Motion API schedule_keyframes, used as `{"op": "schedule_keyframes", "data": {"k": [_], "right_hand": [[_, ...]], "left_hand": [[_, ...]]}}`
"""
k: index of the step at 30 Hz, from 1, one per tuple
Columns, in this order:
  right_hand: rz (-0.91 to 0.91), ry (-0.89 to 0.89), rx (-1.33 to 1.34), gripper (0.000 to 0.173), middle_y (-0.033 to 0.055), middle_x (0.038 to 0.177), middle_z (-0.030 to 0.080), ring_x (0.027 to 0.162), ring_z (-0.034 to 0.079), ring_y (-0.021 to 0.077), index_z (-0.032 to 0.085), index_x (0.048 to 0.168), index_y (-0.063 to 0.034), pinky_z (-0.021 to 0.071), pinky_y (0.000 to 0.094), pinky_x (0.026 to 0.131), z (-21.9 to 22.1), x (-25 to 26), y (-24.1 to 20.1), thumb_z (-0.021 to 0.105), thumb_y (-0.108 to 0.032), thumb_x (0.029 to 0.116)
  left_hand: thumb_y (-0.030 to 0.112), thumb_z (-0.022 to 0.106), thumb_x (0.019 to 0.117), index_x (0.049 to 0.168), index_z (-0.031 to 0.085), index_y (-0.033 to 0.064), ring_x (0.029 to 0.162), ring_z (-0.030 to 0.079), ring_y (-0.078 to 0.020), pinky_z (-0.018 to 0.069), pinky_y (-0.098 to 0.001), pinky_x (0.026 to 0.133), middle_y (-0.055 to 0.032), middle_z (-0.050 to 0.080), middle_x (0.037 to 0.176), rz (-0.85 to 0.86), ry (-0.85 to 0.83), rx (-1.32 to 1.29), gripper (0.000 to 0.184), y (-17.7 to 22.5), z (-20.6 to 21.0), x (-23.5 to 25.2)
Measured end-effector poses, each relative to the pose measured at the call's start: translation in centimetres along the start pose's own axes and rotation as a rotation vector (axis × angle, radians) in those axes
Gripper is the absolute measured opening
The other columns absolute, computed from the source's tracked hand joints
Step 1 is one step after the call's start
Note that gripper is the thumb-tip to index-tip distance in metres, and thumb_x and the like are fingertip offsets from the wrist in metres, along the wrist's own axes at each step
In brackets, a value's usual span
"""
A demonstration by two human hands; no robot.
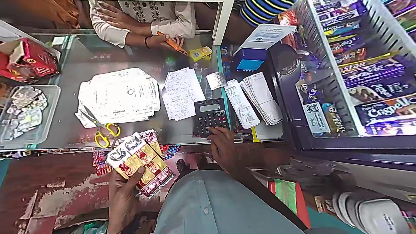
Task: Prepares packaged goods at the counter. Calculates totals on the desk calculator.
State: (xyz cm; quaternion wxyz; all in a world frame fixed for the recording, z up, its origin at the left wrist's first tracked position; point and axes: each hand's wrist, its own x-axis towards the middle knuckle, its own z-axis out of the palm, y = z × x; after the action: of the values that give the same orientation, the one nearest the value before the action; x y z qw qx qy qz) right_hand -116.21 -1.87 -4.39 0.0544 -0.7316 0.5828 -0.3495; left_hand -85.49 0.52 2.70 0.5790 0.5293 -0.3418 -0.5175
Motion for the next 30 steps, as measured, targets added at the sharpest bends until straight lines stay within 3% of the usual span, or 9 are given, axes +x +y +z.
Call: {"op": "schedule_keyframes", "data": {"k": [14,20,30], "right_hand": [[0.082,-0.004,-0.002,0.028,0.0071,0.13,0.07,0.125,0.06,0.0341,0.073,0.1,-0.0111,0.0414,0.0545,0.105,-0.3,0.8,0.7,0.045,-0.013,0.0979],[0.01,-0.027,0.001,0.025,0.0061,0.127,0.071,0.122,0.061,0.0324,0.071,0.097,-0.0118,0.0412,0.0524,0.104,-0.5,0.6,0.2,0.046,-0.011,0.0975],[-0.016,-0.097,-0.086,0.027,0.0031,0.129,0.07,0.125,0.059,0.032,0.071,0.104,-0.0145,0.0395,0.0548,0.103,-0.1,1.0,-0.5,0.044,-0.014,0.0984]], "left_hand": [[-0.005,0.062,0.0842,0.125,0.051,0.0053,0.09,0.075,-0.0118,0.0647,-0.0292,0.078,-0.0008,0.075,0.103,0.003,0.007,0.0,0.044,-0.2,-0.4,0.1],[-0.005,0.062,0.0844,0.124,0.053,0.0053,0.089,0.075,-0.0113,0.0647,-0.0291,0.077,-0.0007,0.076,0.101,0.005,0.008,-0.003,0.042,-0.4,-0.6,-0.1],[-0.005,0.061,0.0842,0.126,0.051,0.0046,0.09,0.075,-0.0128,0.0648,-0.0306,0.078,-0.0022,0.075,0.103,-0.003,0.009,-0.027,0.044,-0.4,-0.6,-0.2]]}}
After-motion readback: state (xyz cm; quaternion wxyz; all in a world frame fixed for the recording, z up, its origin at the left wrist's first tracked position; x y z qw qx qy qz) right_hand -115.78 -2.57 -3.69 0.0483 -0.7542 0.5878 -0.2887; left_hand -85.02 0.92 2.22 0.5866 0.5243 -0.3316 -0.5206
